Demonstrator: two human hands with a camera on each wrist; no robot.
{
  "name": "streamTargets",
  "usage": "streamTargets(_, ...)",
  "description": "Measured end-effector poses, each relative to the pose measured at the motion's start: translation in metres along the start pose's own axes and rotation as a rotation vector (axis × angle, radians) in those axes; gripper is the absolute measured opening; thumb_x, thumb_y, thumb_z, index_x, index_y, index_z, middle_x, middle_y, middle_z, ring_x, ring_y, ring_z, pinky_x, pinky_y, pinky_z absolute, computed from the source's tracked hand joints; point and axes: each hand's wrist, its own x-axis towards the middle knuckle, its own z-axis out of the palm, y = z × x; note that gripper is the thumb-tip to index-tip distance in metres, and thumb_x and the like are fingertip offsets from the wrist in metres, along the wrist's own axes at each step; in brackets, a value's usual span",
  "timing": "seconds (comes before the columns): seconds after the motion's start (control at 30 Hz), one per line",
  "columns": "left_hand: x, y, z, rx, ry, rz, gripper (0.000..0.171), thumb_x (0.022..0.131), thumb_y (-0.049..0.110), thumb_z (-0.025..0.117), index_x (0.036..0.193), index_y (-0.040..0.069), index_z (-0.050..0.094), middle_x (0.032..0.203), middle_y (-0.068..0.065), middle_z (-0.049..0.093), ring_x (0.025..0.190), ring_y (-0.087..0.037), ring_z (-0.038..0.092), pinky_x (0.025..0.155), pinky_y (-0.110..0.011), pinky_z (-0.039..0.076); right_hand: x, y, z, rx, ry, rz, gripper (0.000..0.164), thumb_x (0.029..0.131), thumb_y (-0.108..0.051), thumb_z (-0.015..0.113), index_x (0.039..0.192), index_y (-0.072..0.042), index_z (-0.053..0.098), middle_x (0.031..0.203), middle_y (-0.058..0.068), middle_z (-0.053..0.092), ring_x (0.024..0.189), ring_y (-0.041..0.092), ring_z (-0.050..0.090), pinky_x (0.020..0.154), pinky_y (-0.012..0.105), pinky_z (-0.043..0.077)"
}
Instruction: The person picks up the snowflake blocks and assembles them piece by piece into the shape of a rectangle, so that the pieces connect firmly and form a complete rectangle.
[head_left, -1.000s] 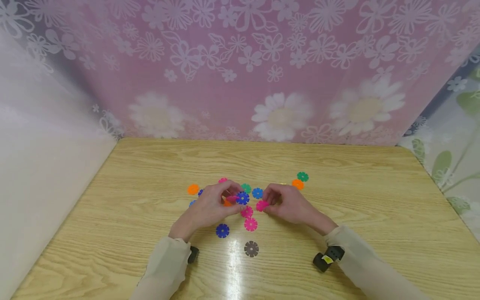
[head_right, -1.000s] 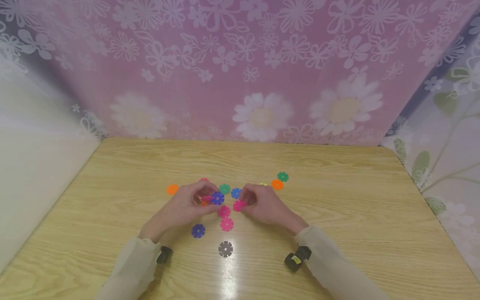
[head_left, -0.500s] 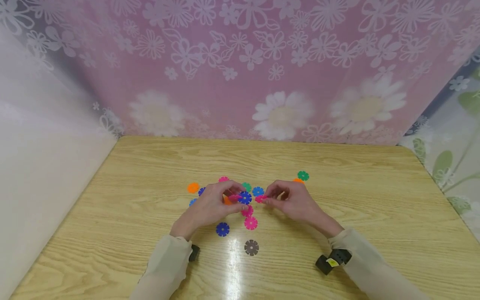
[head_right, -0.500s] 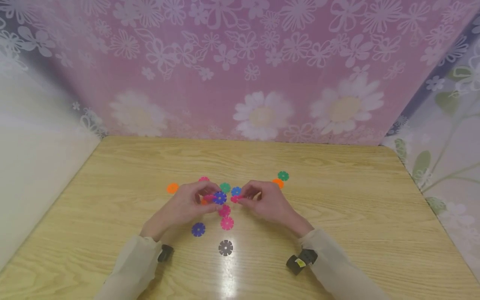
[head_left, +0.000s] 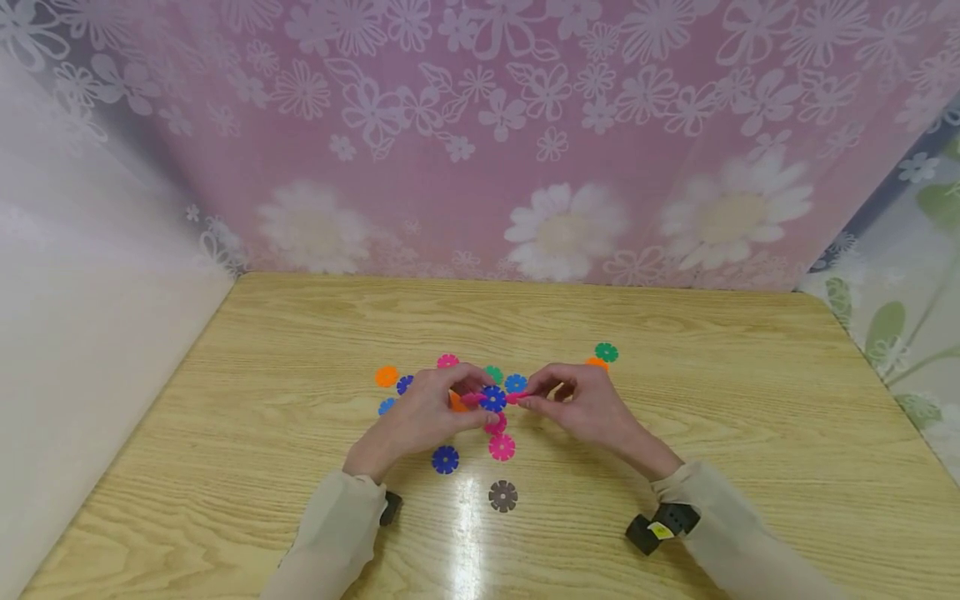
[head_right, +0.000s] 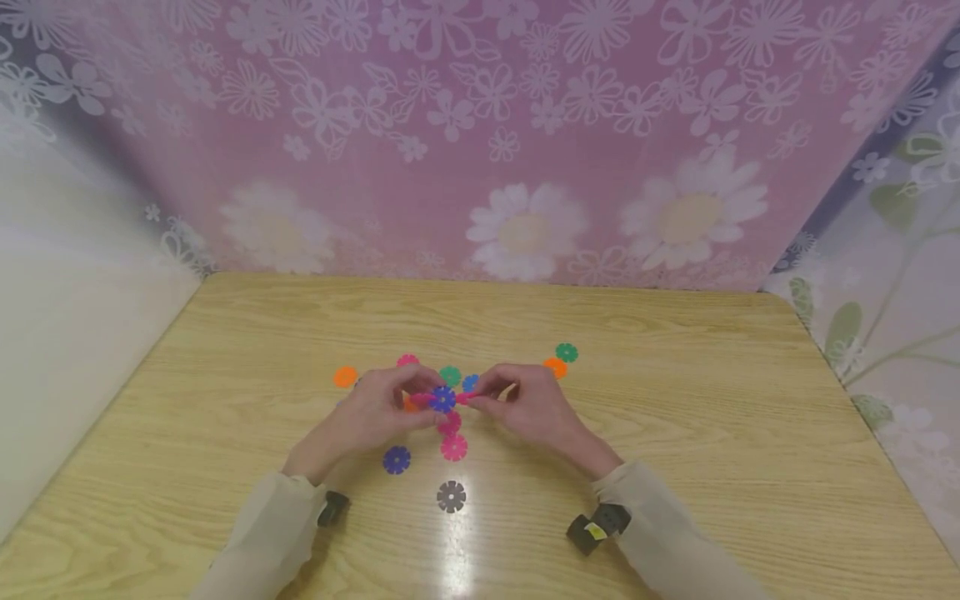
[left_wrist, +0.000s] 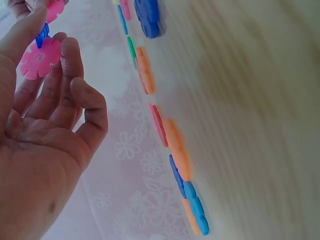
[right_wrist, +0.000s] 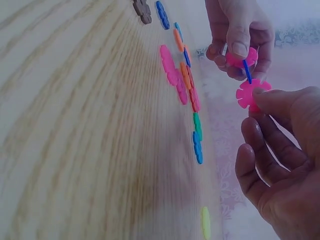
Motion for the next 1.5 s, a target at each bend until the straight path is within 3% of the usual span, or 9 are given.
streamTargets(0.43,0.001,0.001,0.002,-0.031,0.061,0.044,0.034,0.087,0.031,0.083,0.119,0.027,0.072,0.108,0.009,0.074,0.1,-0.01,0.066,0.085,-0.033,0.054,-0.001,-0.004,0.005,0.173,-0.006,0.005,0.008,0.09,-0.008,0.078,0.096,-0.012,0.076,0.094,0.005,0.078,0.084,0.012,0.074,0.076,0.025,0.061)
streamTargets(0.77,0.002,0.001,0.004,-0.009,0.113,0.096,0.035,0.086,0.026,0.084,0.118,0.02,0.075,0.11,0.006,0.078,0.1,-0.013,0.071,0.082,-0.029,0.056,0.001,-0.002,0.012,0.254,0.025,-0.009,0.009,0.092,0.001,0.073,0.098,-0.006,0.073,0.093,0.012,0.077,0.082,0.012,0.075,0.073,0.03,0.062)
streamTargets(0.97,0.003,0.002,0.004,-0.017,0.119,0.062,0.037,0.085,0.027,0.084,0.121,0.021,0.076,0.106,0.006,0.078,0.094,-0.01,0.067,0.08,-0.029,0.054,0.002,0.0,0.014,0.318,0.036,-0.038,0.009,0.092,0.004,0.071,0.098,-0.003,0.071,0.094,0.019,0.076,0.08,0.019,0.076,0.072,0.035,0.064)
streamTargets(1.3,0.004,0.004,0.004,-0.048,0.129,0.048,0.039,0.085,0.028,0.083,0.123,0.021,0.076,0.114,0.004,0.078,0.089,-0.011,0.063,0.069,-0.026,0.05,0.004,0.001,0.018,0.383,0.068,-0.054,0.01,0.09,0.008,0.071,0.096,0.002,0.068,0.089,0.023,0.073,0.076,0.025,0.076,0.072,0.033,0.064)
streamTargets(1.5,0.006,0.003,0.0,-0.017,0.091,0.043,0.038,0.087,0.029,0.082,0.124,0.022,0.074,0.109,0.006,0.077,0.095,-0.011,0.066,0.08,-0.031,0.055,0.005,0.0,0.018,0.35,0.052,-0.012,0.009,0.091,0.002,0.074,0.097,-0.002,0.07,0.092,0.019,0.075,0.079,0.025,0.076,0.074,0.034,0.064)
